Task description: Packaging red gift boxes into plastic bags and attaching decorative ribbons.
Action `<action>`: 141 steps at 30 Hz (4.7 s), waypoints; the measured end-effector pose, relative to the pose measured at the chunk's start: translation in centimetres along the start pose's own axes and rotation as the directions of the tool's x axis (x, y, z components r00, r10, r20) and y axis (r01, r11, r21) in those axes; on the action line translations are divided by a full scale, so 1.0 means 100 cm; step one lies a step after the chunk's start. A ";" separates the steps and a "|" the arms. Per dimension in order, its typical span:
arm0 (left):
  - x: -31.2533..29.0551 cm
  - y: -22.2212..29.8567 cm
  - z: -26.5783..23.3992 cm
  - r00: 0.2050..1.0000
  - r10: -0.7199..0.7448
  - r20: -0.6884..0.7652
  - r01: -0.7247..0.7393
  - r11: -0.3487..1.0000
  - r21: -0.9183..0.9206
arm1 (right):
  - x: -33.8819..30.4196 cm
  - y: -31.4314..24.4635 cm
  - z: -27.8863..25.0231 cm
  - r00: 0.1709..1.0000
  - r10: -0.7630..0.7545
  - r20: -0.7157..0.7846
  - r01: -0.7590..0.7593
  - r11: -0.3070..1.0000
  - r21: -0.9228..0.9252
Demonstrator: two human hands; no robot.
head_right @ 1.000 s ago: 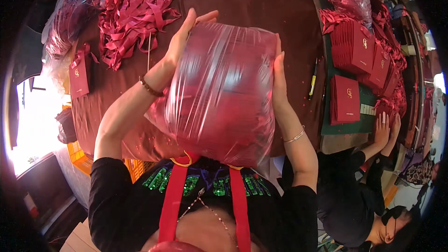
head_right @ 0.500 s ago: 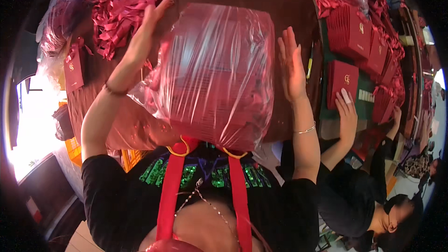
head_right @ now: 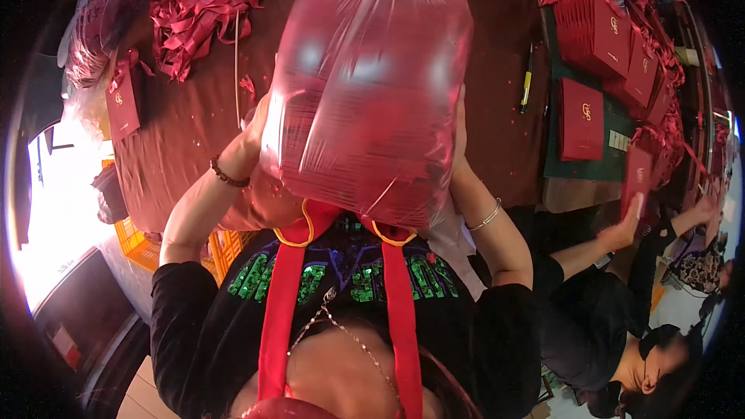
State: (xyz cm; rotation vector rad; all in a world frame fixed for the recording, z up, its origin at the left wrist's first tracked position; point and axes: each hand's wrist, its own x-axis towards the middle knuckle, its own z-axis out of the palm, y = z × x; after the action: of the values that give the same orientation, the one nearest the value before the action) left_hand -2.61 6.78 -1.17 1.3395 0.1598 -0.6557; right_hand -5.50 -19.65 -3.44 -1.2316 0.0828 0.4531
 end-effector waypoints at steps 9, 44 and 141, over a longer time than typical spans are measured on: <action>0.001 0.053 -0.030 0.947 0.120 0.298 -0.121 0.993 -0.017 | 0.007 -0.039 -0.029 0.975 -0.216 -0.047 0.196 0.944 -0.266; -0.012 0.017 0.038 0.907 0.405 -0.119 -0.418 0.900 -0.123 | -0.018 -0.037 0.046 0.898 -0.353 -0.262 0.371 0.928 0.022; -0.049 0.052 0.001 0.976 0.198 -0.089 -0.215 0.939 -0.268 | 0.038 0.006 0.011 0.989 -0.144 -0.037 0.142 0.988 -0.060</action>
State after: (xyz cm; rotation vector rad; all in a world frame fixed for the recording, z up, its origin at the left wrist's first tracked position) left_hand -3.90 8.79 5.55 1.0882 0.1512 -0.3979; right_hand -2.50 -17.41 -4.70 -1.2938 0.0158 0.3071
